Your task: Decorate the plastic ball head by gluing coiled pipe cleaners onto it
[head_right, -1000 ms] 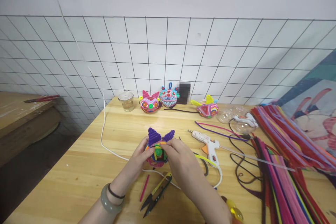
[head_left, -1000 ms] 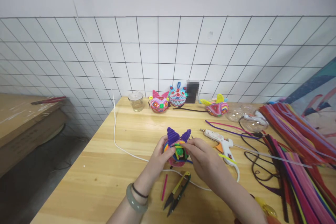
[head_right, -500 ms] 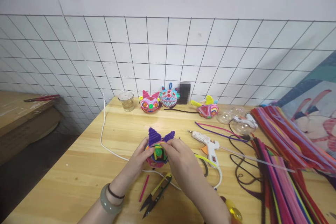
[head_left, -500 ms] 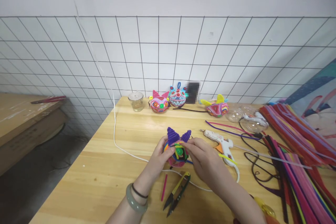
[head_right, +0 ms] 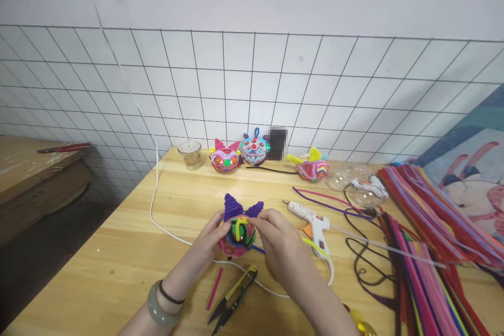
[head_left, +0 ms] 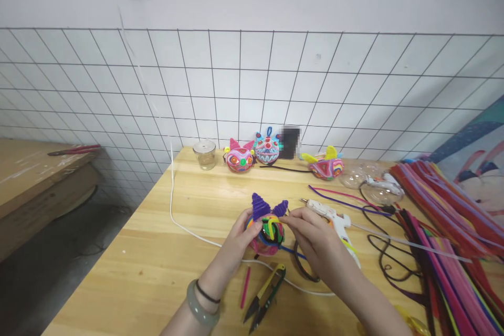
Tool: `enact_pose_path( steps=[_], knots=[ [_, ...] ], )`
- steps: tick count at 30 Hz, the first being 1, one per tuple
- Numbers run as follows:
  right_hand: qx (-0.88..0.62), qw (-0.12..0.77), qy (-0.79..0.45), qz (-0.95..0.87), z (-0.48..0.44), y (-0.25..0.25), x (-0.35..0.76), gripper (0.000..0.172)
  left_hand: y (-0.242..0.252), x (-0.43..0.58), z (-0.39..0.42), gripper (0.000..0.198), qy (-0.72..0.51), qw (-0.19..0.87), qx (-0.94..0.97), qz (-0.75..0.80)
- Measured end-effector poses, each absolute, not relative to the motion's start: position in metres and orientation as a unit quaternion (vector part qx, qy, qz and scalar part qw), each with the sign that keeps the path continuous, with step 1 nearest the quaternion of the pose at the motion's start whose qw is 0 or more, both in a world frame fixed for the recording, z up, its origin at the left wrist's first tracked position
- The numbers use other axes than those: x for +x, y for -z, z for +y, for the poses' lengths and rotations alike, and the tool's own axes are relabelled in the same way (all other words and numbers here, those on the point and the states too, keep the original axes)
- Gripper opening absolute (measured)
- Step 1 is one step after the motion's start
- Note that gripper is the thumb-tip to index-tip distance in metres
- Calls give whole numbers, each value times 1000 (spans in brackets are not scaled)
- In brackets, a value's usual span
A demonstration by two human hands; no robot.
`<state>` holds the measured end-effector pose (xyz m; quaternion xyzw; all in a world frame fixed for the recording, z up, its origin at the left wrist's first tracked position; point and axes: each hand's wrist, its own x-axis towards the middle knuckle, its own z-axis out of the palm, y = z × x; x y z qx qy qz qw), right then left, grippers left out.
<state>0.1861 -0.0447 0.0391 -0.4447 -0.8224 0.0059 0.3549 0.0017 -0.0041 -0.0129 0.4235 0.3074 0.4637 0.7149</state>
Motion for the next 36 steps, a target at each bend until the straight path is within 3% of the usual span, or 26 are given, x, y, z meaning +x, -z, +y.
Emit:
enact_pose_path(
  steps=[12,36],
  knots=[
    [-429,258,23,-865,-40,-41,189,37,2,-1,-9,61,-408,743,446,288],
    [-394,249,89,-880,-43,-45,188,34,4,0,-7,61,-407,738,459,281]
  ],
)
